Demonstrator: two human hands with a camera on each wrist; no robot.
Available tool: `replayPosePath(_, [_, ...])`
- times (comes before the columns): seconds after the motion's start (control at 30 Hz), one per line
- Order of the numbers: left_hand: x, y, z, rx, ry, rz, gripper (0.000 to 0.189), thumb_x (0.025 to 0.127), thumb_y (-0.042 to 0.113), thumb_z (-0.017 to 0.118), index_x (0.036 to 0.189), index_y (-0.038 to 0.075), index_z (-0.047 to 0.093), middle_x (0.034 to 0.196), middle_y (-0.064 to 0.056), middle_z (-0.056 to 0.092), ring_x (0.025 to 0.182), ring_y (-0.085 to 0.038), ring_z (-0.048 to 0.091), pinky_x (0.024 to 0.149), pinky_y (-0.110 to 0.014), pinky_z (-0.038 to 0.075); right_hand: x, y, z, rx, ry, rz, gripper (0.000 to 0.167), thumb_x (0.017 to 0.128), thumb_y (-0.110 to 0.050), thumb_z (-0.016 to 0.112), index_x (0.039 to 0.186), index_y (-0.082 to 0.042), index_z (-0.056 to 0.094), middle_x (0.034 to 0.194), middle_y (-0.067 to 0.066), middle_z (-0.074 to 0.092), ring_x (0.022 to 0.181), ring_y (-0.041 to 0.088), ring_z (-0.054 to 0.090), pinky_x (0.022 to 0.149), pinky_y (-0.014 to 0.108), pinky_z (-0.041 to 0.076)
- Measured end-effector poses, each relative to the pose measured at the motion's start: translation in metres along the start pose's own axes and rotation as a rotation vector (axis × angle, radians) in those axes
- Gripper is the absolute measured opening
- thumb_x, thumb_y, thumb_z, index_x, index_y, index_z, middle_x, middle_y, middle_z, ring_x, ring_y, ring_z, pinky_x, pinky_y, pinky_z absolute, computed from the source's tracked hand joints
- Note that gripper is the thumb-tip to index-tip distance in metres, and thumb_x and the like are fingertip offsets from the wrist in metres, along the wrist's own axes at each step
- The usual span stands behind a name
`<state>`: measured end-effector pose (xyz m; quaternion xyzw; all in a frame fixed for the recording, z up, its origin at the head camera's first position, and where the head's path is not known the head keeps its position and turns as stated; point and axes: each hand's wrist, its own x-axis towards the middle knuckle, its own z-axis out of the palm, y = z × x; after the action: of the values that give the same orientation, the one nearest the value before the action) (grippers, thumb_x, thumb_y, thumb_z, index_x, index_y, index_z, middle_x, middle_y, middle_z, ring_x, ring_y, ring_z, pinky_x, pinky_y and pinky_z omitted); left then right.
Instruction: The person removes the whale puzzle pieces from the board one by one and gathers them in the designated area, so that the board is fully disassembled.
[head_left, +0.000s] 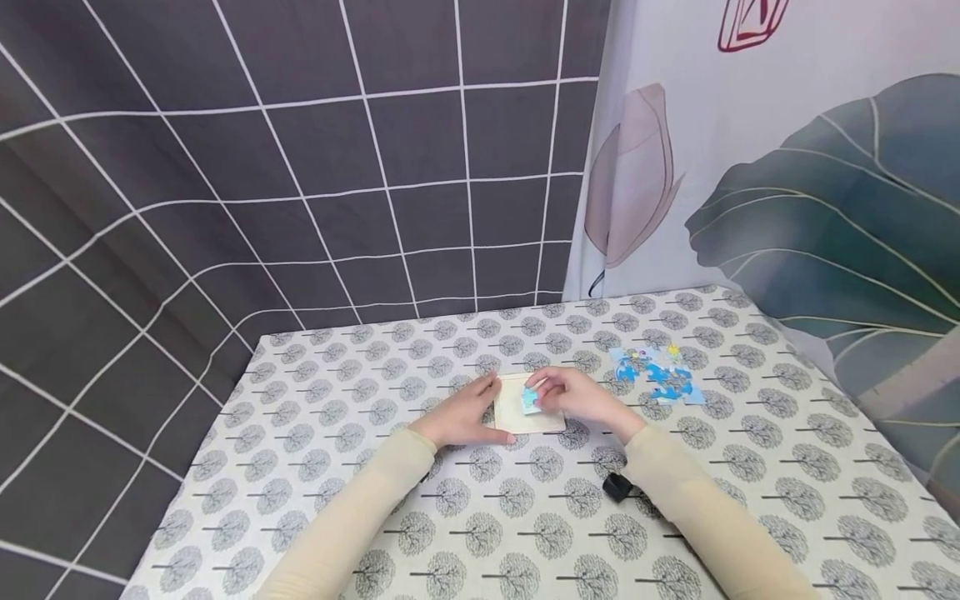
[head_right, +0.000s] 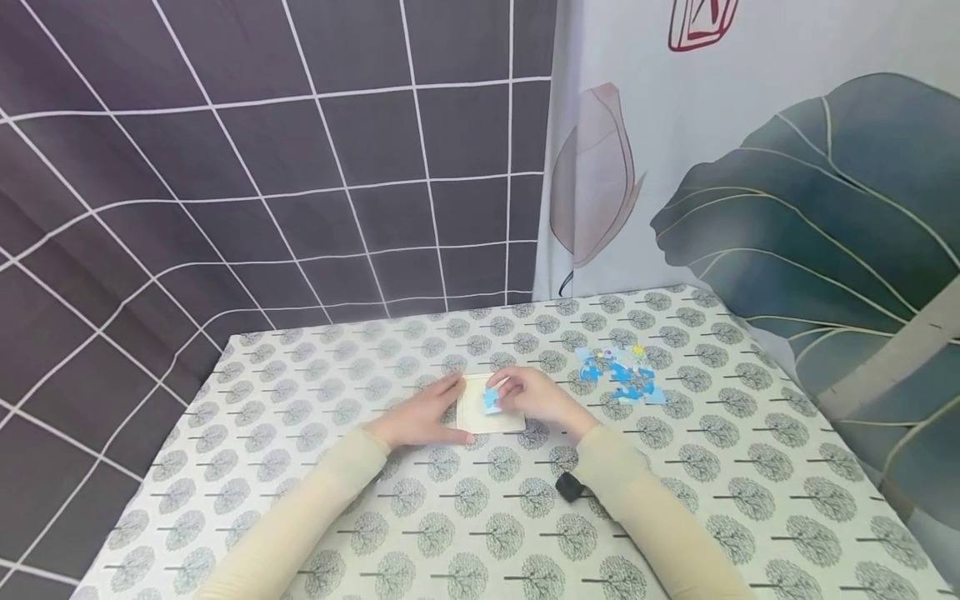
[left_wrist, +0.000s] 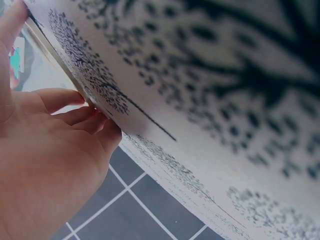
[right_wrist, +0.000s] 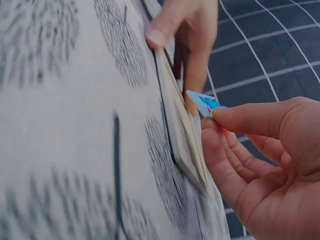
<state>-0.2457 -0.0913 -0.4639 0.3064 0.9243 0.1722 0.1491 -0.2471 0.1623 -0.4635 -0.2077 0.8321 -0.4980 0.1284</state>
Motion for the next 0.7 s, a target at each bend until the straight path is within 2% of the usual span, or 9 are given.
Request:
replayPosePath(0.2, [0.0, -0.001, -0.002, -0.006, -0.01, -0.006, 0.11, 0.084, 0.063, 0.071, 0.16, 0.003, 0.019, 0.169, -0.011, 0.006, 0.153, -0.031, 0.015, 0.123, -0.042, 0.018, -0.013, 0.007, -0.024, 0.037, 0.074, 0.082, 0.035, 0.088, 0.0, 0.069, 0.123, -0.001, 0.066, 0.1, 0.01, 0.067, 0.091, 0.022, 0.064, 0.082, 0.03, 0.056])
replayPosePath(0.33, [0.0, -0.001, -0.001, 0.0, -0.01, -0.004, 0.111, 0.084, 0.063, 0.071, 0.16, 0.002, 0.018, 0.169, -0.011, 0.006, 0.153, -0.03, 0.015, 0.124, -0.041, 0.016, -0.024, 0.013, -0.041, 0.061, 0.095, 0.089, 0.039, 0.09, 0.0, 0.067, 0.128, 0.003, 0.061, 0.104, 0.014, 0.066, 0.093, 0.024, 0.064, 0.085, 0.031, 0.057])
replayPosePath(0.57, [-0.001, -0.001, 0.0, 0.002, -0.004, -0.005, 0.11, 0.084, 0.063, 0.072, 0.16, 0.004, 0.019, 0.169, -0.01, 0.006, 0.153, -0.03, 0.015, 0.123, -0.041, 0.016, -0.041, 0.026, -0.066, -0.009, 0.159, 0.097, 0.039, 0.092, -0.005, 0.068, 0.13, 0.001, 0.062, 0.103, 0.012, 0.067, 0.091, 0.022, 0.063, 0.077, 0.029, 0.056])
replayPosePath(0.7, [-0.001, -0.001, 0.0, -0.014, -0.001, 0.0, 0.11, 0.084, 0.063, 0.072, 0.16, 0.003, 0.019, 0.169, -0.011, 0.006, 0.153, -0.031, 0.015, 0.123, -0.042, 0.017, -0.052, 0.029, -0.078, -0.015, 0.201, 0.117, 0.04, 0.092, -0.006, 0.069, 0.131, 0.001, 0.061, 0.103, 0.013, 0.067, 0.089, 0.022, 0.063, 0.077, 0.031, 0.056])
